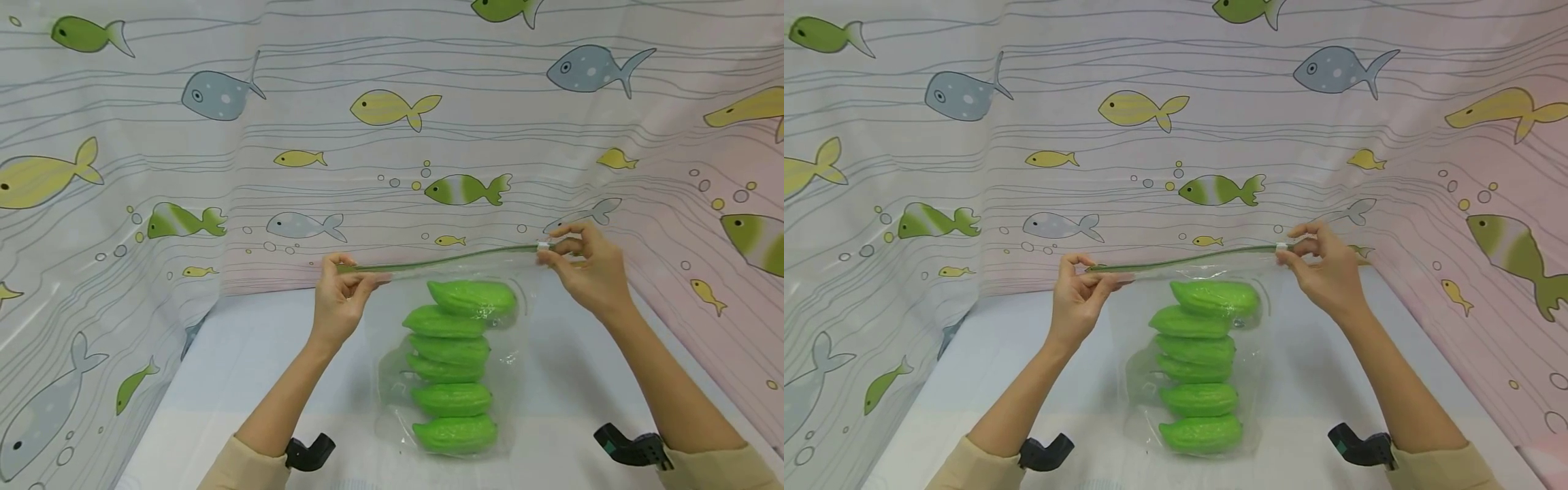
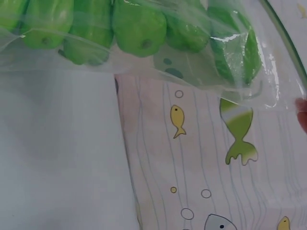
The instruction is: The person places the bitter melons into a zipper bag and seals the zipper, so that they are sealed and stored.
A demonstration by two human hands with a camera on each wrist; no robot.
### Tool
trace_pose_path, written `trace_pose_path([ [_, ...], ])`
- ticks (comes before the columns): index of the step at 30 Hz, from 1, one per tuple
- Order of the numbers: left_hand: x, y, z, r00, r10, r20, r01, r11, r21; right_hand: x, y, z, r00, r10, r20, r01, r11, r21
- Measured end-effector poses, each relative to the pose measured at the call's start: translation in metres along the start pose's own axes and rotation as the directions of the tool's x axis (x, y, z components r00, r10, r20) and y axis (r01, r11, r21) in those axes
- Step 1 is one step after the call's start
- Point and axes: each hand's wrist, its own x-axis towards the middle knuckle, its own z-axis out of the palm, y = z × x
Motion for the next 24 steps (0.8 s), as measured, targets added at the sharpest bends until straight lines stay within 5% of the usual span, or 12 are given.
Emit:
trace_pose_path([
  [3,0.0,-0.001,0.0,1.0,0.017,-0.002,-0.017,0.999,-0.041,-0.003,0.004,0.001,0.998,0.063,0.004,-0.063,0.998,0.001],
  [6,0.001,-0.002,0.001,0.999,0.047,0.001,-0.047,0.997,-0.069,-0.004,0.003,0.002,0.999,0.04,-0.01,-0.04,0.999,0.015],
  [17,-0.002,0.008,0.007,0.998,0.06,-0.004,-0.06,0.998,0.035,-0.007,0.015,0.005,0.999,-0.037,-0.021,0.039,0.988,0.146],
  [21,-0.003,0.019,0.008,0.996,0.088,0.007,-0.089,0.992,0.095,-0.012,0.018,0.004,0.999,-0.046,0.011,0.045,0.994,0.099],
  [24,-0.002,0.013,0.006,0.993,0.112,0.028,-0.115,0.984,0.138,-0.014,0.017,0.004,0.998,-0.05,0.026,0.049,0.998,0.043],
])
